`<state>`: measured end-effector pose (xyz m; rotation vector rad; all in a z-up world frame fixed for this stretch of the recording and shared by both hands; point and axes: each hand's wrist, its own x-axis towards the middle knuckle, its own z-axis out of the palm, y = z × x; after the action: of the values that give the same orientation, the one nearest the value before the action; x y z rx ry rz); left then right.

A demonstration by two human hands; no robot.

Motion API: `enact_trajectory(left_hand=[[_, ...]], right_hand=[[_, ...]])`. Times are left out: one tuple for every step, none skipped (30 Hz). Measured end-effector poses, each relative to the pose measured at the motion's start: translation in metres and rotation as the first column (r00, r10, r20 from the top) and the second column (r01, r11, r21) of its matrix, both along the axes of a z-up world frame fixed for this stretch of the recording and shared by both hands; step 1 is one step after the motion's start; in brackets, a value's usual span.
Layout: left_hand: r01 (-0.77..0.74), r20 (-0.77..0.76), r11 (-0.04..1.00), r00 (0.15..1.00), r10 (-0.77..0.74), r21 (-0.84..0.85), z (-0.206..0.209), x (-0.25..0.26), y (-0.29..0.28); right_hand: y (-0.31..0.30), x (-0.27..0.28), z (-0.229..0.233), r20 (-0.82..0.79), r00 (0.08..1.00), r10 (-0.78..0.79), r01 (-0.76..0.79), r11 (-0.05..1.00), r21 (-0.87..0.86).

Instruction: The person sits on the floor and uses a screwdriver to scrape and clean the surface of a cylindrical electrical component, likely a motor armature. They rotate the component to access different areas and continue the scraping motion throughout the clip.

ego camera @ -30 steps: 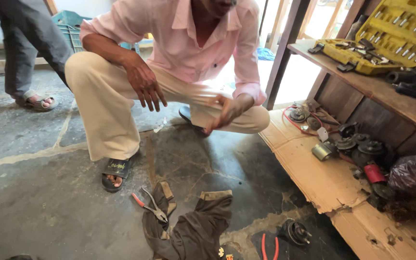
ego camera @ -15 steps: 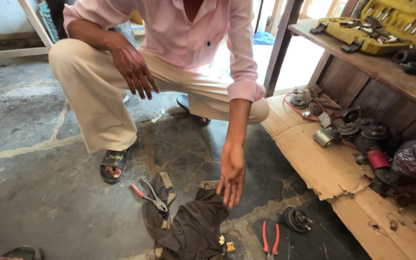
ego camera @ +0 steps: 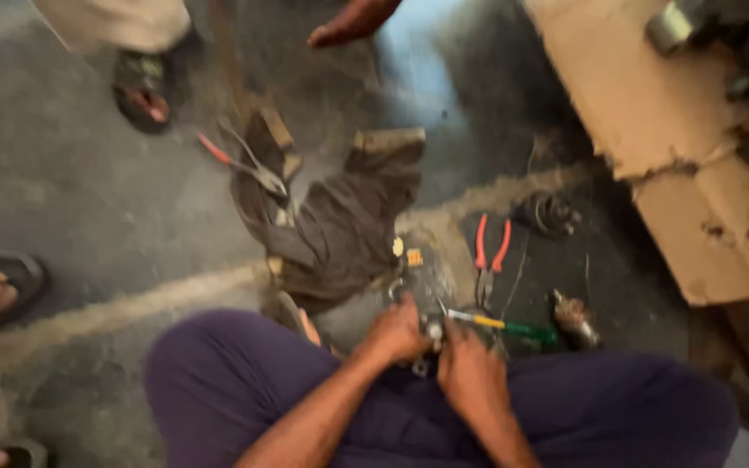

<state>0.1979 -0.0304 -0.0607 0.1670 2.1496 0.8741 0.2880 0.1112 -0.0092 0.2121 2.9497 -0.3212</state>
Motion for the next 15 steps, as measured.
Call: enact_trajectory(left_hand=[[0.019, 0.0, 1.0, 1.0, -0.019, -0.018, 0.007, 0.001, -0.001], [0.012, 0.003, 1.0, 1.0, -0.012, -0.014, 0.016, -0.003, -0.002], [0.004, 0.005, 1.0, 1.0, -0.004, -0.01, 0.024, -0.005, -0.001], [-0.006, 0.005, 1.0, 1.0, 0.006, -0.008, 0.029, -0.002, -0.002], [0.003, 0.026, 1.0, 1.0, -0.002, -0.015, 0.033, 0.002, -0.003], [0.009, 0.027, 1.0, 1.0, -0.008, -0.019, 0.036, -0.001, -0.003], [0.015, 0.028, 1.0, 0.999, -0.015, -0.023, 0.039, -0.002, -0.003], [0.015, 0.032, 1.0, 0.999, -0.014, -0.014, 0.041, -0.002, -0.003], [0.014, 0.036, 1.0, 0.999, -0.014, -0.004, 0.043, 0.0, -0.005], [0.012, 0.039, 1.0, 0.999, -0.013, 0.006, 0.045, -0.002, -0.004], [0.006, 0.042, 1.0, 0.999, -0.007, 0.005, 0.048, -0.002, -0.003], [-0.001, 0.045, 1.0, 0.999, 0.001, -0.001, 0.05, -0.002, -0.004], [-0.009, 0.048, 1.0, 0.999, 0.009, -0.006, 0.051, -0.005, -0.004], [-0.013, 0.049, 1.0, 0.999, 0.013, 0.0, 0.05, -0.003, -0.004], [-0.017, 0.05, 1.0, 0.999, 0.016, 0.007, 0.049, -0.002, -0.004]], right_hand=[[0.003, 0.001, 0.013, 0.099, 0.993, -0.057, 0.064, 0.995, -0.071], [0.008, -0.009, 0.03, 0.191, 0.976, -0.102, 0.129, 0.982, -0.139], [0.01, -0.016, 0.048, 0.13, 0.987, -0.098, 0.12, 0.977, -0.178], [0.011, -0.022, 0.065, 0.067, 0.993, -0.096, 0.108, 0.97, -0.216], [0.01, -0.027, 0.079, 0.003, 0.995, -0.097, 0.094, 0.963, -0.254], [0.008, -0.036, 0.09, 0.086, 0.993, -0.086, 0.104, 0.965, -0.242], [0.007, -0.041, 0.099, 0.17, 0.983, -0.076, 0.114, 0.967, -0.229], [0.006, -0.044, 0.104, 0.244, 0.967, -0.07, 0.123, 0.97, -0.209], [0.004, -0.048, 0.106, 0.302, 0.952, -0.047, 0.105, 0.978, -0.179], [0.003, -0.054, 0.106, 0.359, 0.933, -0.026, 0.085, 0.985, -0.148], [0.004, -0.058, 0.105, 0.415, 0.91, -0.009, 0.063, 0.991, -0.118], [0.004, -0.065, 0.105, 0.425, 0.905, -0.002, 0.053, 0.993, -0.108], [0.004, -0.072, 0.103, 0.436, 0.9, 0.005, 0.042, 0.994, -0.099], [0.004, -0.073, 0.103, 0.462, 0.887, 0.015, 0.031, 0.995, -0.092], [0.004, -0.076, 0.102, 0.456, 0.889, 0.036, 0.014, 0.994, -0.105]])
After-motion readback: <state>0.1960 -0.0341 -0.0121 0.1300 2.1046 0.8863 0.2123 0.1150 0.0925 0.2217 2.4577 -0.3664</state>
